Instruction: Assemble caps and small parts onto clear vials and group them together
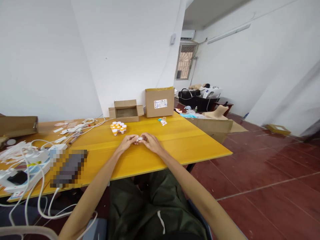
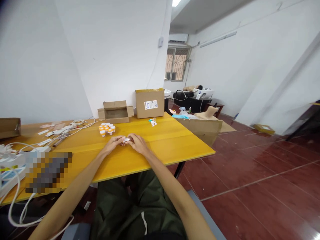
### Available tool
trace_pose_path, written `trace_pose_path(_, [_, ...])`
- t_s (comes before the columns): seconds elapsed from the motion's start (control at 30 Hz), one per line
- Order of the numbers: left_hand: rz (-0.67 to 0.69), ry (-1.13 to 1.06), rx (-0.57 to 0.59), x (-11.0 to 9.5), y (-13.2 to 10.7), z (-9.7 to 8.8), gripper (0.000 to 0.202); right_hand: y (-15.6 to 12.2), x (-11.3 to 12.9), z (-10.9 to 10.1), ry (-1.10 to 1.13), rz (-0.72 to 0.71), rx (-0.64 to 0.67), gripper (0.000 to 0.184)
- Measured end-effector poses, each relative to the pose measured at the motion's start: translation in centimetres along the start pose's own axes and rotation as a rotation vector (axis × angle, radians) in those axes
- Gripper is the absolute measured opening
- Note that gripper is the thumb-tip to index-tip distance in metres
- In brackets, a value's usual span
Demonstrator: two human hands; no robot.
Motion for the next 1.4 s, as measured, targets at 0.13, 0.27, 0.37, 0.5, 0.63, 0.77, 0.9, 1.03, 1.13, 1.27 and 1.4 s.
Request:
trace_pose_path(0.13, [0.011,0.004,0.0,0.1,-0.1,0.0,0.039,0.1,-0.3,0.1,-0.027,0.031,0.002,0.016])
trace_pose_path(0.27, [0.007,0.005,0.011,0.0,-0.2,0.2,0.04,0.2,-0.6,0.2,-0.08,0.105,0.041,0.023])
trace_pose_path(0.37, [0.015,0.0,0.003,0.0,-0.2,0.3,0.04,0.2,-0.5,0.2,-0.066,0.122,0.054,0.024])
trace_pose_path(0.5, [0.023,0.009,-0.009,0.1,-0.2,0.2,0.037,0.1,-0.6,0.5,0.013,0.071,0.054,0.02])
trace_pose_path(0.63, [0.005,-0.006,0.001,0.4,-0.1,0.1,0.037,0.0,-1.0,0.7,0.07,0.043,0.029,0.03])
trace_pose_path(0.77, [0.005,-0.02,-0.004,0.7,-0.2,0.0,0.038,0.0,-0.9,0.4,0.024,0.04,0.032,0.012])
trace_pose_path(0.9, [-0.005,-0.037,-0.01,0.9,-0.1,-0.1,0.039,0.1,-0.7,0.1,-0.052,0.096,0.056,0.027])
trace_pose_path(1.03, [-0.007,-0.038,-0.03,0.9,0.0,-0.1,0.037,0.1,-0.8,0.3,-0.024,0.093,0.048,0.024])
trace_pose_path(1.13, [-0.004,-0.038,-0.033,0.8,0.0,-0.1,0.036,0.1,-1.0,0.7,0.041,0.098,0.022,0.032])
trace_pose_path(1.27, [0.006,-0.037,-0.011,0.7,-0.2,-0.1,0.038,0.0,-1.0,0.7,0.059,0.052,0.013,0.023])
trace_pose_path(1.4, [0.008,-0.027,-0.013,0.6,-0.2,0.0,0.041,0.0,-0.7,0.3,-0.013,0.069,0.045,0.022])
Point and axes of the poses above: each hand's wrist, its own y-axis towards the middle knuckle, its own z-axis out of the palm, x = y × z, the point moved 1 cm from there along y, towards the middle knuckle, and after that the axes turned 8 degrees about x, right-handed, at the moved point
